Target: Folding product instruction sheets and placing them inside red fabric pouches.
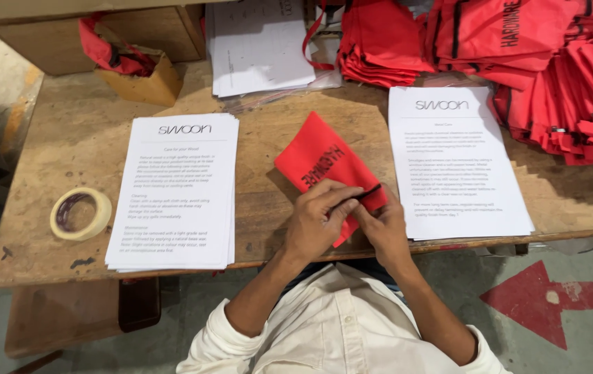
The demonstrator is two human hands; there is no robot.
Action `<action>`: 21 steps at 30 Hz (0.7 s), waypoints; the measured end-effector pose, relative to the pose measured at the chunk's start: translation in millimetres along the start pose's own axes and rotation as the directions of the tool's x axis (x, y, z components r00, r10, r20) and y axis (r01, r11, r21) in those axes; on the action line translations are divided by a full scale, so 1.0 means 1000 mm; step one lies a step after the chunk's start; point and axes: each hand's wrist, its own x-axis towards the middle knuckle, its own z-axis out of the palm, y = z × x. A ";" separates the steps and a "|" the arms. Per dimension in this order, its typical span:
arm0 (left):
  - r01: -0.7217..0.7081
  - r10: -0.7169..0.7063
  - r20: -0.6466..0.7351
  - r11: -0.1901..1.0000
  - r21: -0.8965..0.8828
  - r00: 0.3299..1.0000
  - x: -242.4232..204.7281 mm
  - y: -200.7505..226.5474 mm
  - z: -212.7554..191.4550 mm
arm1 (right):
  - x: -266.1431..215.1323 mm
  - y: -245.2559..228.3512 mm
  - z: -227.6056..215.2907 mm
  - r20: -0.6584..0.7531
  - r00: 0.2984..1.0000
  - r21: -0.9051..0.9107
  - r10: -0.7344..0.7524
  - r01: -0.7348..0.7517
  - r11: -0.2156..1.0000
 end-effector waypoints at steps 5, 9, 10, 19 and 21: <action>-0.054 0.057 -0.104 0.998 0.029 0.993 -0.008 -0.015 0.004 | -0.007 -0.041 -0.009 0.308 0.927 0.461 0.214 -0.342 0.819; -0.103 0.101 0.042 0.993 0.054 0.994 -0.011 -0.018 0.014 | 0.010 -0.037 -0.026 0.281 0.959 0.251 0.049 -0.122 0.960; -0.033 0.033 0.023 0.999 -0.006 0.999 -0.008 -0.016 0.013 | 0.019 -0.039 -0.032 0.187 0.982 0.278 0.022 -0.074 0.958; 0.098 -0.098 0.028 0.995 -0.007 0.995 -0.013 -0.023 0.004 | 0.105 -0.130 -0.144 -0.401 0.804 0.327 -0.438 0.573 0.752; 0.107 -0.107 0.047 0.994 -0.013 0.993 -0.013 -0.026 0.006 | 0.120 -0.131 -0.170 -0.423 0.817 0.359 -0.392 0.548 0.755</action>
